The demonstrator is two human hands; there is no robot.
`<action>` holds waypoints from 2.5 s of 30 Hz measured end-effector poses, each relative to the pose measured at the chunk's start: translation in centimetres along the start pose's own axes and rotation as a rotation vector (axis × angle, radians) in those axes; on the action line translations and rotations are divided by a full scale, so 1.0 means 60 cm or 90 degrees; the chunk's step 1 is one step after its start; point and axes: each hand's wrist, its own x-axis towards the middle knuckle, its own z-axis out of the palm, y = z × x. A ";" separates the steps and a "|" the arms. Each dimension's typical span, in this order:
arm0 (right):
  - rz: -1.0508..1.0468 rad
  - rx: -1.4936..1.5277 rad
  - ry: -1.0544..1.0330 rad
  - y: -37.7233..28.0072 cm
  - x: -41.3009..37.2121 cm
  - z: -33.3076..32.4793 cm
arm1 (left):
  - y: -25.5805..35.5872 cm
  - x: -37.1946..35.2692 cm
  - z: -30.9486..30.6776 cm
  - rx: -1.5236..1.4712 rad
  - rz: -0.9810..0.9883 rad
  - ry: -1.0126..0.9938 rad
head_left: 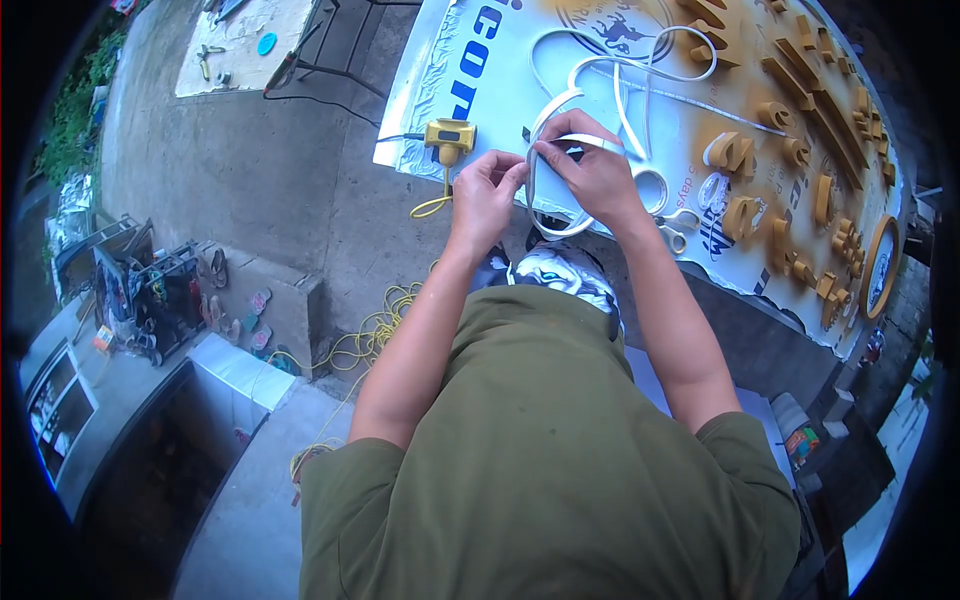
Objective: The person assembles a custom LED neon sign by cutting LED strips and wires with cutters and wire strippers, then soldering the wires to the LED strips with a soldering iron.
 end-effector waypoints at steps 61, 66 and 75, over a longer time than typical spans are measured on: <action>0.010 -0.190 -0.270 -0.019 -0.014 -0.018 | -0.015 0.054 -0.013 -0.003 -0.052 0.053; 0.011 -0.120 -0.250 -0.015 -0.020 -0.008 | -0.009 0.058 -0.023 -0.167 -0.105 0.024; 0.042 -0.181 -0.237 -0.006 -0.033 0.004 | -0.001 -0.016 -0.012 -0.197 -0.196 -0.075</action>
